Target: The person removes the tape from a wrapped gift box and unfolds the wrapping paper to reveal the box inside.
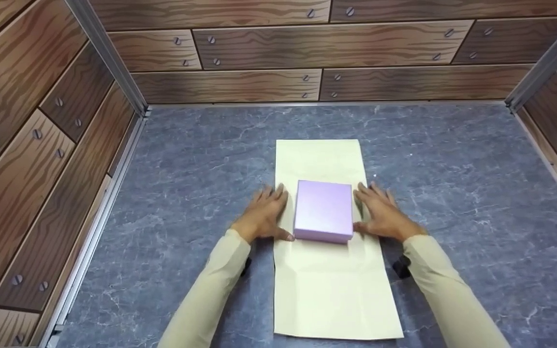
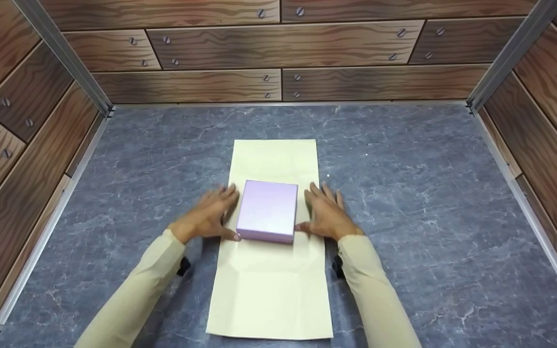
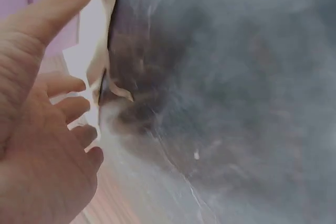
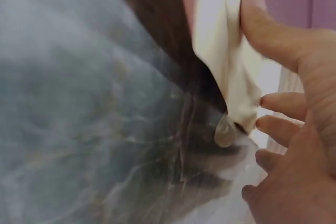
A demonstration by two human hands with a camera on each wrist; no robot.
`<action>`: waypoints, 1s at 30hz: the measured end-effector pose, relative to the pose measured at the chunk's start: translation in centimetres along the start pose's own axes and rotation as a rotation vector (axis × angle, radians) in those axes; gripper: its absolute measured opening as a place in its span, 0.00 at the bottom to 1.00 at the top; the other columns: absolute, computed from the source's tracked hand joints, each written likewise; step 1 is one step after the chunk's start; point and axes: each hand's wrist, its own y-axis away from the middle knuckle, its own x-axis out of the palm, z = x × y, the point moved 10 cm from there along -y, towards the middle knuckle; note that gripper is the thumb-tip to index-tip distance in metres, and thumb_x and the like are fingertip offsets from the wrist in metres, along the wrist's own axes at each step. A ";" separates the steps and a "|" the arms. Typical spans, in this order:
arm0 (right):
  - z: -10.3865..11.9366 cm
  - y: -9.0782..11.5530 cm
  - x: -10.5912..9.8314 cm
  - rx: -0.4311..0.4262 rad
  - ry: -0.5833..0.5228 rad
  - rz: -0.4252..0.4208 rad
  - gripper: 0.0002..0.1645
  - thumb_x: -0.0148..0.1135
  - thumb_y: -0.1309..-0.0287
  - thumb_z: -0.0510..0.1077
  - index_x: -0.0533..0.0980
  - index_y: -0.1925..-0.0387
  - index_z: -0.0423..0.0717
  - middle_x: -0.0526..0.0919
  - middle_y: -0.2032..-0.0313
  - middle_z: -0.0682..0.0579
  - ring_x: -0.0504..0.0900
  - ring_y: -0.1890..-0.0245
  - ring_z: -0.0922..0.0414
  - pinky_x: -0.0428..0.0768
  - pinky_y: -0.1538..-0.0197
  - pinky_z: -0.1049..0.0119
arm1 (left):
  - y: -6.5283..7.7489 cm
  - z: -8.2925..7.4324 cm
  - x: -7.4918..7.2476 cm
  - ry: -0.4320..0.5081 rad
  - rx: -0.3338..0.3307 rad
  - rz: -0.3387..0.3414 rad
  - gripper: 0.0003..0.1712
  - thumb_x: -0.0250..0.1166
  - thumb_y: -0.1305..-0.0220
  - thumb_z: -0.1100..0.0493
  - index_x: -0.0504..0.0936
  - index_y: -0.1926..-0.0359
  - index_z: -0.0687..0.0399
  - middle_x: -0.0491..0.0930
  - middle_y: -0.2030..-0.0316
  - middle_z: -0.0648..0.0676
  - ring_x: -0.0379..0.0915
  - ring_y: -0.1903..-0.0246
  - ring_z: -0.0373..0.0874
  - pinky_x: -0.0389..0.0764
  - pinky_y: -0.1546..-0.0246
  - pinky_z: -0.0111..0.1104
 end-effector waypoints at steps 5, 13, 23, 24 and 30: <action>1.1 2.3 0.4 -0.037 0.032 0.028 0.63 0.82 0.57 0.57 0.61 0.29 0.27 0.53 0.25 0.30 0.44 0.25 0.29 0.34 0.29 0.27 | 2.3 -1.2 1.4 0.031 0.064 0.031 0.67 0.78 0.51 0.36 0.53 0.22 0.62 0.43 0.21 0.59 0.38 0.22 0.52 0.42 0.23 0.47; 1.7 4.5 0.7 -0.090 0.054 0.064 0.82 0.85 0.79 0.66 0.57 0.27 0.27 0.50 0.26 0.26 0.42 0.26 0.26 0.34 0.31 0.25 | 4.2 -2.1 2.6 -0.040 0.127 0.062 0.83 0.83 0.67 0.31 0.46 0.20 0.61 0.38 0.20 0.60 0.35 0.21 0.52 0.43 0.22 0.47; 1.6 5.2 1.6 -0.083 0.033 0.090 0.89 0.85 0.82 0.68 0.50 0.24 0.28 0.42 0.25 0.26 0.38 0.26 0.24 0.30 0.30 0.26 | 4.4 -1.7 3.2 -0.035 0.130 0.076 0.86 0.85 0.72 0.31 0.43 0.19 0.59 0.35 0.20 0.59 0.32 0.21 0.51 0.41 0.22 0.47; 1.6 5.2 1.7 -0.080 0.034 0.093 0.89 0.85 0.82 0.68 0.50 0.24 0.28 0.42 0.25 0.26 0.38 0.26 0.24 0.31 0.30 0.26 | 4.4 -1.6 3.2 -0.035 0.130 0.078 0.87 0.85 0.72 0.31 0.43 0.19 0.59 0.35 0.20 0.59 0.31 0.21 0.51 0.41 0.22 0.47; 2.0 5.3 1.2 -0.078 -0.010 0.065 0.81 0.85 0.77 0.66 0.56 0.26 0.29 0.49 0.26 0.25 0.44 0.27 0.24 0.38 0.31 0.25 | 5.1 -1.8 2.6 0.025 0.114 0.031 0.76 0.82 0.61 0.34 0.49 0.20 0.60 0.41 0.21 0.62 0.34 0.21 0.56 0.41 0.22 0.47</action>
